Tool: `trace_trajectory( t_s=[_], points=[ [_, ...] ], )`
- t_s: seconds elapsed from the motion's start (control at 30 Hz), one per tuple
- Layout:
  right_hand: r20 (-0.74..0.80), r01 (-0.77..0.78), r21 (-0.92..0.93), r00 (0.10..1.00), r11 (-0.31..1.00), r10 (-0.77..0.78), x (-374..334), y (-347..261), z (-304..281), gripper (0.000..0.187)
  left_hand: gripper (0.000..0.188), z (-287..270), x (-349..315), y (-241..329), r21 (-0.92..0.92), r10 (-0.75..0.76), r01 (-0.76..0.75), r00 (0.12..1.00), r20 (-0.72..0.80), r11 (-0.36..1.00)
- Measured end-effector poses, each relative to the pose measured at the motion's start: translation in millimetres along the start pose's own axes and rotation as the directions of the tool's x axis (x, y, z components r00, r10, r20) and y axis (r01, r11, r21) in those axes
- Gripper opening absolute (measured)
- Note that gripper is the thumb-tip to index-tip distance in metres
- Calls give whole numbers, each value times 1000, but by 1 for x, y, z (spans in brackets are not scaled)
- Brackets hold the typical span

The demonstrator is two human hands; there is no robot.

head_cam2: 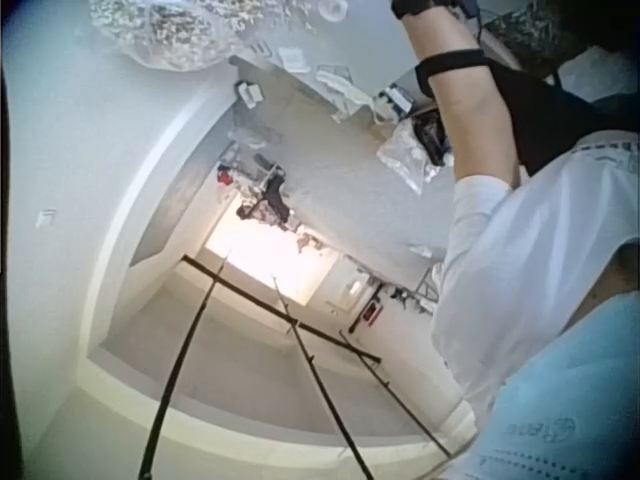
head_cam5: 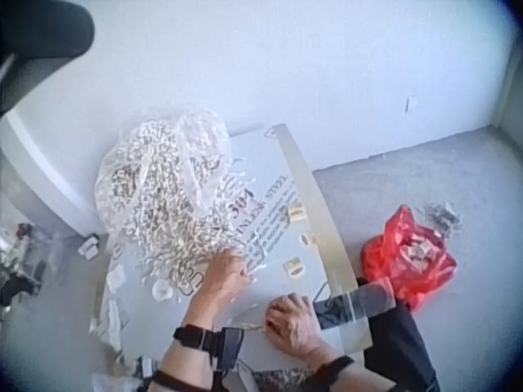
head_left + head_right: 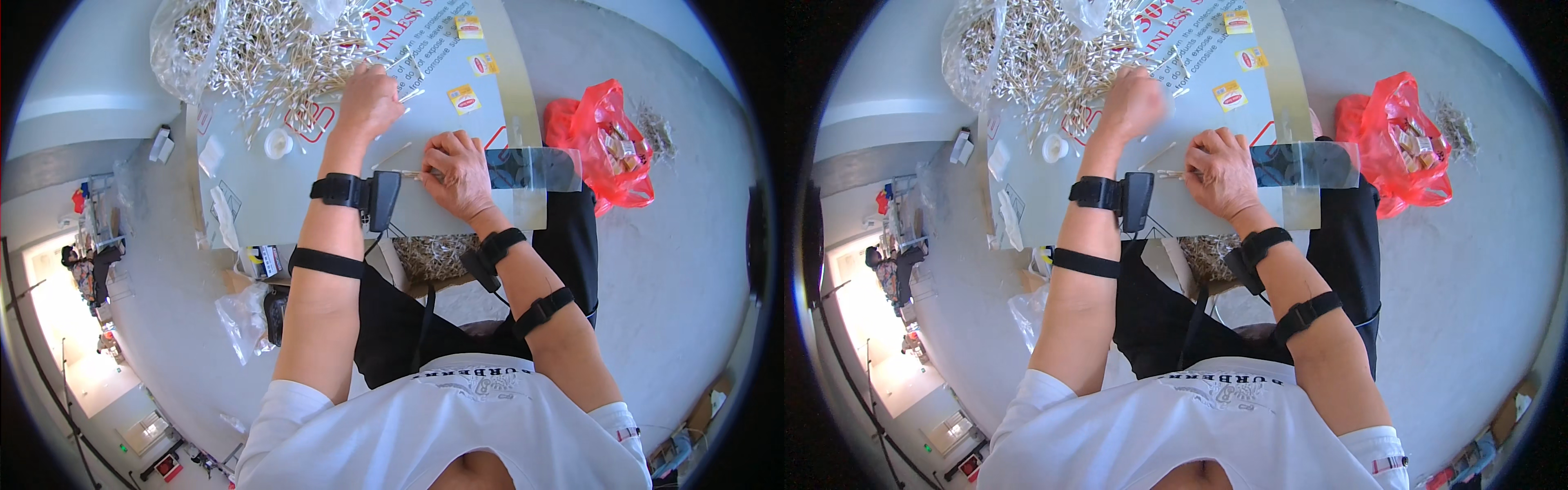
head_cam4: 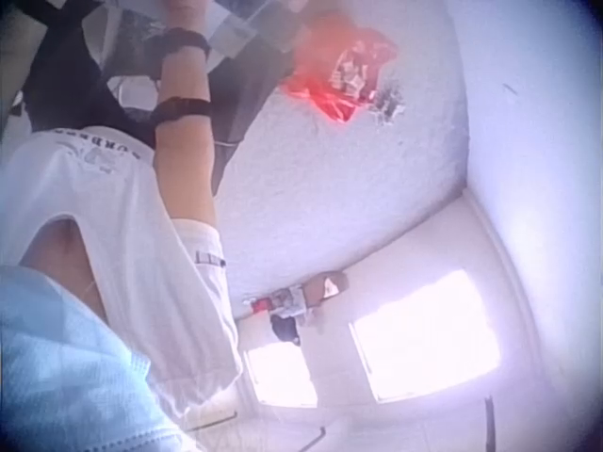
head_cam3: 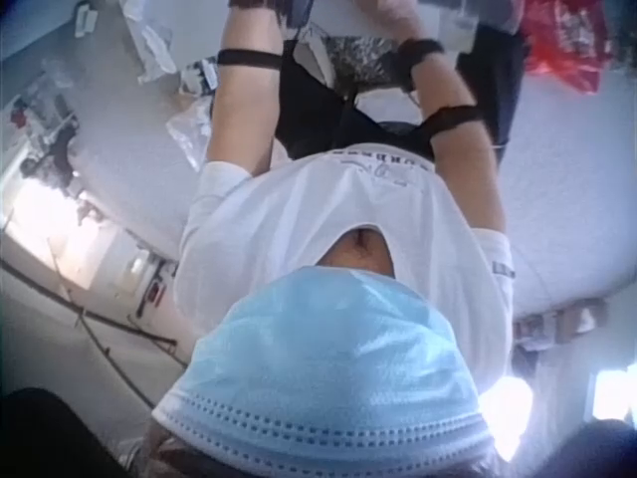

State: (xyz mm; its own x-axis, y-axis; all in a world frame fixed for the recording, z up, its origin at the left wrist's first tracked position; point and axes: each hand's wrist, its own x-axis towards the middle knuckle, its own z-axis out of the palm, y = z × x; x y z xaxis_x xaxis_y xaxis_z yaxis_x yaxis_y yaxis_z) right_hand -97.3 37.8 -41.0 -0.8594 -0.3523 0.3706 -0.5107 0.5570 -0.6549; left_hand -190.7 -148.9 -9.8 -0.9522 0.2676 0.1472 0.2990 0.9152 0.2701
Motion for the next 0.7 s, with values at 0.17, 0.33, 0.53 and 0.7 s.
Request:
trace_trajectory(
  t_s=[0.17,0.33,0.53,0.7],
  points=[
    [-5,9,-1,1000,1000,-9,-1,3,1,9,4,-9,-23,-9,96,30,-41,993,111,995],
    [70,-23,18,997,1000,21,-1,2,-2,24,20,2,-61,2,-107,-76,72,996,-37,992],
    [-79,-73,45,994,996,76,2,-7,1,45,24,32,-94,47,-171,-196,157,948,-250,973],
    [-69,9,-39,998,999,-11,-1,1,4,37,21,41,-104,75,-255,-150,83,956,-254,963]
  ],
)
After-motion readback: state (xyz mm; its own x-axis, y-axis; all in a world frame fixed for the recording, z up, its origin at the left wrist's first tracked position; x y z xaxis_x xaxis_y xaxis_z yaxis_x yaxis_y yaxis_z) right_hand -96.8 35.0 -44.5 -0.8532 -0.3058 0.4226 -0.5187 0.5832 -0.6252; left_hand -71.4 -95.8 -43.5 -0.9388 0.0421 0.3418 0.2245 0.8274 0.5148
